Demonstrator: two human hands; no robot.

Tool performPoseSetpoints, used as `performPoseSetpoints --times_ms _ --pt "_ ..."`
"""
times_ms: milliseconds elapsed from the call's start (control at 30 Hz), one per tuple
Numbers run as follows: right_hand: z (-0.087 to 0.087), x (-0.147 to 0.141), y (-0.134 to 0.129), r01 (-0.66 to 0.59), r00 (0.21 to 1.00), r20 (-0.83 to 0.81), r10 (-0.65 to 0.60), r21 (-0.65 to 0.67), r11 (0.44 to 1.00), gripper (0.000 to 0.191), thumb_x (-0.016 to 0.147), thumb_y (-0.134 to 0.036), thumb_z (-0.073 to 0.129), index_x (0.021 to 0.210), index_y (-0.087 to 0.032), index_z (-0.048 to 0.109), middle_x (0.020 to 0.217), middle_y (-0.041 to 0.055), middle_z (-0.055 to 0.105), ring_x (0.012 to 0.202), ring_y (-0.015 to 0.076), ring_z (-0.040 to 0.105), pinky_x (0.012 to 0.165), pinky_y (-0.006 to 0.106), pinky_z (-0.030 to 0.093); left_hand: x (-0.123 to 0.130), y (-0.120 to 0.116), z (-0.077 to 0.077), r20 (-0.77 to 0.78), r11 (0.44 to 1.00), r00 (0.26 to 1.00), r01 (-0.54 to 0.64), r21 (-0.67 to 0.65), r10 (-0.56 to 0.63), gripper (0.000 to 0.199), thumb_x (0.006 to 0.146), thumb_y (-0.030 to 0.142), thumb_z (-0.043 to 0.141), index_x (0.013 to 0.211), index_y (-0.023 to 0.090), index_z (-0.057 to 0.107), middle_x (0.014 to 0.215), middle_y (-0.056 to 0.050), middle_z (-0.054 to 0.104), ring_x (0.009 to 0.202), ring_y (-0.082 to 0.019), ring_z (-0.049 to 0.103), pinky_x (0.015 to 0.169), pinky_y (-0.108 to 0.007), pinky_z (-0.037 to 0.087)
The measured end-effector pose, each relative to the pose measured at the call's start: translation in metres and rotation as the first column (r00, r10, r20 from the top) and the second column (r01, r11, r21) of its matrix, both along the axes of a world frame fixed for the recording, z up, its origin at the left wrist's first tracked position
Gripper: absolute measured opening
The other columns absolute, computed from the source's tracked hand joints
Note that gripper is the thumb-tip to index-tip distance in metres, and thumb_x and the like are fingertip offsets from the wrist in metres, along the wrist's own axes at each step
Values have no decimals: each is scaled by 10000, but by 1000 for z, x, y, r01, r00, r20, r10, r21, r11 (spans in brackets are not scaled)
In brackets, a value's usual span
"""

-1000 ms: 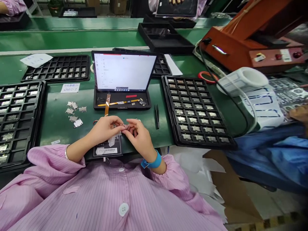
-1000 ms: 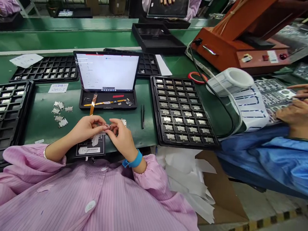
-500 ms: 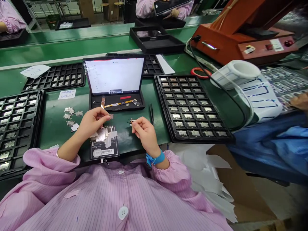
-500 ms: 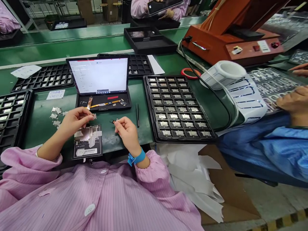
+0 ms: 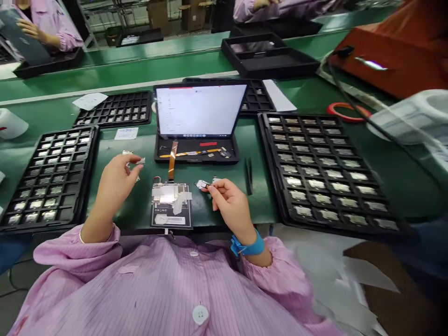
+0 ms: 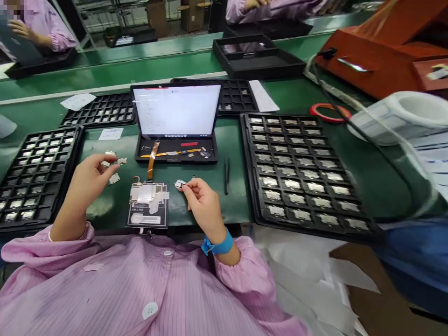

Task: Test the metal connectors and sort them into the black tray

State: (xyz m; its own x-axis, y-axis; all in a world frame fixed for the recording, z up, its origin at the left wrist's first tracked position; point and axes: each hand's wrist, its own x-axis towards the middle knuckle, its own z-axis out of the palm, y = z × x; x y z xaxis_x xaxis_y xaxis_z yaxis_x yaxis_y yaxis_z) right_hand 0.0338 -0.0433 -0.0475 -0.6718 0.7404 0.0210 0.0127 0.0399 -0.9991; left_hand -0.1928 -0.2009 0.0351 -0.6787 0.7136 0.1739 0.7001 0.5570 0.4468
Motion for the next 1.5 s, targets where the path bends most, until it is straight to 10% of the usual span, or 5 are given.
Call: performPoseSetpoints --times_ms 200,467,600,733,1500 --pt "-2 -2 4 -20 997 74 11 116 993 216 878 -405 616 875 -189 630 772 22 639 518 107 522 536 276 425 -26 -30 -24 76 966 993 -73 -249 95 277 814 356 668 1024 182 620 1078 -93 559 844 -232 594 761 -356 463" --pt "4 0 2 -4 1000 -6 5 16 1000 151 808 -338 679 818 -189 655 714 1 598 530 108 493 528 271 400 -6 -14 -11 219 999 976 11 -35 -3 150 818 340 663 862 213 597 877 -28 660 771 -197 608 724 -327 450" --pt "8 -1 1 4 1000 8 -4 -13 1000 194 796 -368 684 762 -186 627 706 13 634 508 106 497 519 269 403 29 25 0 678 953 670 221 206 -302 217 795 338 679 940 188 620 894 -58 704 781 -180 648 644 -276 483" --pt "9 0 1 -3 1000 22 5 -63 998 264 817 -429 648 725 -194 570 634 6 625 501 111 509 517 258 409 53 59 -13 886 942 392 311 125 -247 222 787 305 677 945 151 646 704 -40 673 497 -97 528 452 -201 363" --pt "10 -2 1 -60 998 15 61 -49 997 270 805 -430 684 717 -187 604 650 11 609 560 121 528 530 260 416 68 65 -39 905 934 285 265 241 -315 133 823 219 671 838 147 560 779 -56 719 640 -110 636 534 -194 517"
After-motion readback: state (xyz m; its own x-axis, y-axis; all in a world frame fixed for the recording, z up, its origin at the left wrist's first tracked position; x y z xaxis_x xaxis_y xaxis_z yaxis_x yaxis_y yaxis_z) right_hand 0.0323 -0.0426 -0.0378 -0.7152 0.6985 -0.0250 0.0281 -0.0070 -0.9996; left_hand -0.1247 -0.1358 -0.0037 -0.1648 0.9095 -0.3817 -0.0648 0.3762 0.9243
